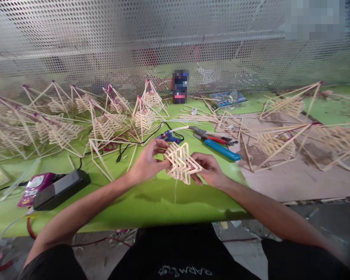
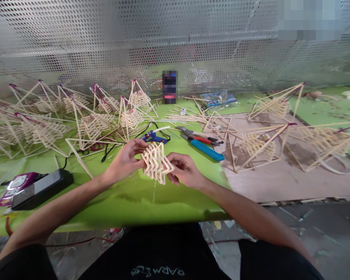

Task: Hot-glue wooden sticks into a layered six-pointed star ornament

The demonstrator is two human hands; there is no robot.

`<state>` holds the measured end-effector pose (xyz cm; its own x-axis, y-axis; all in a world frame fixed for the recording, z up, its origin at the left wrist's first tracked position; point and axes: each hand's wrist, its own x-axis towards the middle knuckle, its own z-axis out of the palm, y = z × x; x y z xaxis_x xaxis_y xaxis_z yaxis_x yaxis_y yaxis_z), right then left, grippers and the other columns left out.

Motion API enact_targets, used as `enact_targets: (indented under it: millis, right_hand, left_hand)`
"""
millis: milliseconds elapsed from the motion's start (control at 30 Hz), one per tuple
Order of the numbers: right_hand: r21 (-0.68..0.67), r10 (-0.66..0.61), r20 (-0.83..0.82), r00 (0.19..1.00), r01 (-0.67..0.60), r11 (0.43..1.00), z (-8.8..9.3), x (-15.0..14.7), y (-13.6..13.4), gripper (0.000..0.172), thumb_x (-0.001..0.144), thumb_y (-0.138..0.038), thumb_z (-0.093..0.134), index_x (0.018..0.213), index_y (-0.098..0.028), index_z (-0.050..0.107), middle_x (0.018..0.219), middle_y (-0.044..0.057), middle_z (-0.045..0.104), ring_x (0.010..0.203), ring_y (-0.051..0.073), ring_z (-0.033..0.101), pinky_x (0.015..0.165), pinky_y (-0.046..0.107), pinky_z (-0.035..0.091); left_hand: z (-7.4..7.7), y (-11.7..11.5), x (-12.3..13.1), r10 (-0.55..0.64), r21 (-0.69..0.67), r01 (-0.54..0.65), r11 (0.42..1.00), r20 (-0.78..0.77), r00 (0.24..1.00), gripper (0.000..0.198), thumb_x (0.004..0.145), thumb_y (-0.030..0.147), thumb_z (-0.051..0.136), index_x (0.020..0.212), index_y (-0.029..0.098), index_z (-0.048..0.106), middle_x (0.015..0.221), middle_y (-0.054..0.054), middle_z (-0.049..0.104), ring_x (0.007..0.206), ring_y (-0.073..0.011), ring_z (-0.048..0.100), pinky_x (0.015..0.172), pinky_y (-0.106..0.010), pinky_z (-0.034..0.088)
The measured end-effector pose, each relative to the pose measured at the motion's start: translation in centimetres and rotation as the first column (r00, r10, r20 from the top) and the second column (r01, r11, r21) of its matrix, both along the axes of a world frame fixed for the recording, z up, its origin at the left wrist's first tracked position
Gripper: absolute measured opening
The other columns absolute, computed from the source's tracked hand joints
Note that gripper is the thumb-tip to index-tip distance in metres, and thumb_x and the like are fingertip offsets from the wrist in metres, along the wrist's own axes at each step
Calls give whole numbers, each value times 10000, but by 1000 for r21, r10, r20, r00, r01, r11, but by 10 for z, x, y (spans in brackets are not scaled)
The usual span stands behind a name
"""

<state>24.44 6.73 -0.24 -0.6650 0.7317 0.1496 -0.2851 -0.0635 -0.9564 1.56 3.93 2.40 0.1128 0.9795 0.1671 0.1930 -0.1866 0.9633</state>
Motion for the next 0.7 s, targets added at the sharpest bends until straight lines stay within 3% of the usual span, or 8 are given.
enact_targets:
  millis: [67, 200, 300, 567, 700]
  right_hand:
    - [0, -26, -10, 1000, 26, 1000, 0, 1, 2, 349, 804, -477, 799, 812, -174, 628, 512, -46, 599, 333, 72, 514, 296, 142, 385]
    - [15, -75, -16, 997, 75, 997, -1, 2, 5, 314, 835, -446, 775, 799, -174, 624, 497, -53, 588, 313, 68, 503, 287, 141, 370]
    - [40, -114, -23, 993, 115, 993, -2, 3, 6, 284, 853, -416, 762, 800, -181, 612, 512, -57, 597, 312, 63, 503, 281, 138, 355]
    - [132, -181, -26, 983, 182, 974, 1, 1, 1, 293, 883, -449, 727, 833, -196, 588, 512, -61, 602, 313, 64, 486, 295, 155, 371]
    - [204, -200, 4, 980, 195, 959, 3, 1, -6, 234, 933, -418, 671, 906, -193, 613, 526, -51, 610, 339, 62, 484, 334, 164, 376]
  left_hand:
    - [1, -2, 0, 44, 34, -42, 999, -32, 999, 379, 753, 272, 805, 1026, 187, 556, 1061, -52, 645, 933, -163, 647, 662, -264, 583]
    - [8, -8, 1, 116, 182, -96, 979, -101, 988, 163, 830, 277, 749, 850, 184, 618, 853, 4, 650, 726, -99, 596, 651, -254, 557]
    - [11, -14, 2, 122, 314, -73, 946, -140, 983, 61, 865, 258, 717, 885, 202, 703, 828, 5, 699, 703, -103, 612, 660, -268, 550]
    - [10, -17, 4, 162, 524, -23, 851, -222, 962, 309, 737, 302, 860, 1025, 252, 762, 964, -22, 670, 749, -118, 586, 575, -248, 518]
    - [10, -17, 8, 155, 519, 2, 855, -259, 954, 239, 776, 286, 837, 994, 232, 757, 941, -23, 728, 732, -118, 623, 542, -240, 501]
